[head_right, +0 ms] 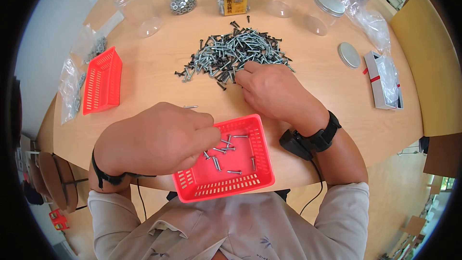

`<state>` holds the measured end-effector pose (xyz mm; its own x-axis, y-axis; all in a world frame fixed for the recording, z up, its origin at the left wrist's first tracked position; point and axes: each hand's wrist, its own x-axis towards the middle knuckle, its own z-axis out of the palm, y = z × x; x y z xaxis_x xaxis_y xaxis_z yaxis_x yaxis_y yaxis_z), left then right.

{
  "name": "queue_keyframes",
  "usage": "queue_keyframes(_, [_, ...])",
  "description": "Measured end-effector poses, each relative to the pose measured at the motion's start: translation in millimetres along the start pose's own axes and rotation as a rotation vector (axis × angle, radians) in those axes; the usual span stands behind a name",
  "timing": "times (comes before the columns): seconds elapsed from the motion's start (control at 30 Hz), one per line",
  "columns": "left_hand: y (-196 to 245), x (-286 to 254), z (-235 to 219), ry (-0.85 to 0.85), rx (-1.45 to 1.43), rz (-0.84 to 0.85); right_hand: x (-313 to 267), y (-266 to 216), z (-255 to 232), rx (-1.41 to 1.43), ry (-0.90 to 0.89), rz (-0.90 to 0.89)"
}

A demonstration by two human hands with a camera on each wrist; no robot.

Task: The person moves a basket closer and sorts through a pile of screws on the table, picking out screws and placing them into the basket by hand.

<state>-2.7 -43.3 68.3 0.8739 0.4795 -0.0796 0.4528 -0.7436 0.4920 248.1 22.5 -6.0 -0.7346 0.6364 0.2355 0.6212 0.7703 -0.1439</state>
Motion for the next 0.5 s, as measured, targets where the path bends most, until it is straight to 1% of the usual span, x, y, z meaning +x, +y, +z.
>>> queue_keyframes(0.1, [5.0, 0.3, 1.2, -0.03, 0.041, 0.0, -0.3, 0.5, 0.2, -0.002, -0.006, 0.003])
queue_keyframes(0.17, [5.1, 1.2, 3.1, 0.008, 0.057, 0.018, -0.2, 0.1, -0.7, 0.0, -0.009, 0.007])
queue_keyframes(0.23, [3.2, 1.1, 2.0, 0.011, 0.066, 0.024, 0.2, -1.0, -4.0, 0.018, -0.116, 0.079])
queue_keyframes(0.3, [0.9, -0.3, -1.4, 0.014, 0.074, 0.03, 0.5, -1.3, -4.5, 0.014, -0.116, 0.078])
queue_keyframes(0.37, [-1.5, -2.2, -8.7, 0.087, 0.019, 0.023, 0.8, -0.6, -3.7, 0.009, -0.116, 0.075])
queue_keyframes(0.4, [-8.2, -3.0, -10.0, 0.089, 0.019, 0.022, 0.9, 0.6, -2.3, 0.016, -0.098, 0.066])
queue_keyframes(0.47, [-28.8, -4.6, -9.7, 0.364, 0.03, 0.051, 0.5, 1.0, -2.0, 0.023, -0.078, 0.054])
queue_keyframes(0.5, [-38.5, -4.8, -11.0, 0.367, 0.035, 0.048, 0.4, 1.0, -3.1, 0.028, -0.094, 0.062])
